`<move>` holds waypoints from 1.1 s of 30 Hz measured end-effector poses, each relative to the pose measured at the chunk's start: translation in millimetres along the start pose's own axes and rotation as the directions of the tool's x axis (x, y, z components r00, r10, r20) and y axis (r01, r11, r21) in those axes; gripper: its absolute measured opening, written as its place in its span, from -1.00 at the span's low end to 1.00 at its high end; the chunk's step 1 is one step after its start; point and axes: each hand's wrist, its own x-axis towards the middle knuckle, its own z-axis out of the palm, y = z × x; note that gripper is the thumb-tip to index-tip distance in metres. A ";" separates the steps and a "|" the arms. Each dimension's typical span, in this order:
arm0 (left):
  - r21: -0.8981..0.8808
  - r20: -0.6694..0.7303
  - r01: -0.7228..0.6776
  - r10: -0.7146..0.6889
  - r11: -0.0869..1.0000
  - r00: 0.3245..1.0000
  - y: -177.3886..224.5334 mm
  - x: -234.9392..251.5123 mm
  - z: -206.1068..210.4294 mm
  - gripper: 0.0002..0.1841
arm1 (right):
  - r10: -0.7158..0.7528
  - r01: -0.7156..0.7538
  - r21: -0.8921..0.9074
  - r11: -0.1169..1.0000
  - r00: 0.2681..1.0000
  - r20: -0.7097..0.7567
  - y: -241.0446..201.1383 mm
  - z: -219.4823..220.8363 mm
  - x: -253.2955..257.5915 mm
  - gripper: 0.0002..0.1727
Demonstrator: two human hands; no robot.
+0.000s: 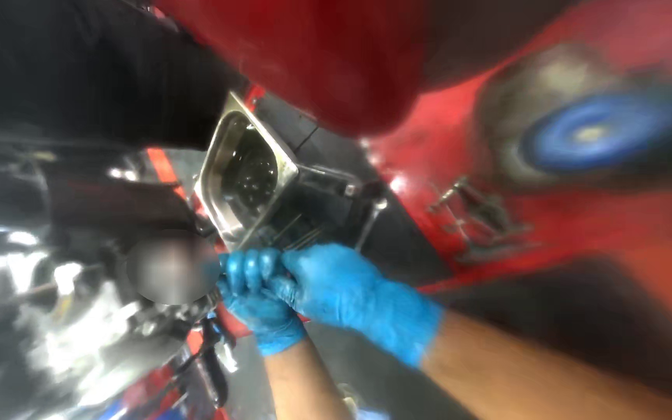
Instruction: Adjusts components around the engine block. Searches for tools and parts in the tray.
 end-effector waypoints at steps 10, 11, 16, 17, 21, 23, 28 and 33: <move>-0.217 0.044 0.204 -0.200 0.955 0.979 24.3 14.6 -25.6 -0.69 | 0.084 -0.115 0.226 0.967 0.986 0.144 -3.3 33.2 22.9 -0.45; -0.213 0.055 0.213 -0.206 0.953 0.977 25.5 17.6 -28.3 -0.69 | 0.077 -0.108 0.218 0.970 0.986 0.146 -3.2 31.7 26.6 -0.47; -0.258 0.055 0.205 -0.198 0.944 0.979 23.7 19.3 -22.9 -0.74 | 0.118 -0.148 0.212 0.966 0.982 0.148 -9.8 25.9 20.6 -0.40; -0.264 0.048 0.181 -0.175 0.947 0.983 21.0 19.3 -20.5 -0.74 | 0.153 -0.181 0.203 0.962 0.977 0.147 -15.6 18.7 13.9 -0.34; -0.236 0.045 -0.009 0.020 0.972 0.999 3.4 18.5 -15.5 -0.78 | 0.222 -0.227 -0.022 0.974 0.966 -0.129 -35.0 2.6 -11.7 -0.36; -0.223 0.093 -0.062 0.084 0.973 0.992 -4.9 21.3 -16.2 -0.80 | 0.191 -0.215 -0.094 0.972 0.957 -0.218 -32.2 3.7 -10.7 -0.42; -0.160 -0.047 0.012 -0.019 0.987 0.999 -2.1 10.7 -10.0 -0.74 | 0.141 -0.135 0.042 0.990 0.967 -0.212 -19.8 14.7 -24.2 -0.40; 0.284 -0.631 0.388 -0.134 0.877 0.764 3.9 -6.4 36.7 -0.56 | 0.267 -0.269 -0.014 0.963 0.961 -0.070 34.4 30.4 -121.9 -0.32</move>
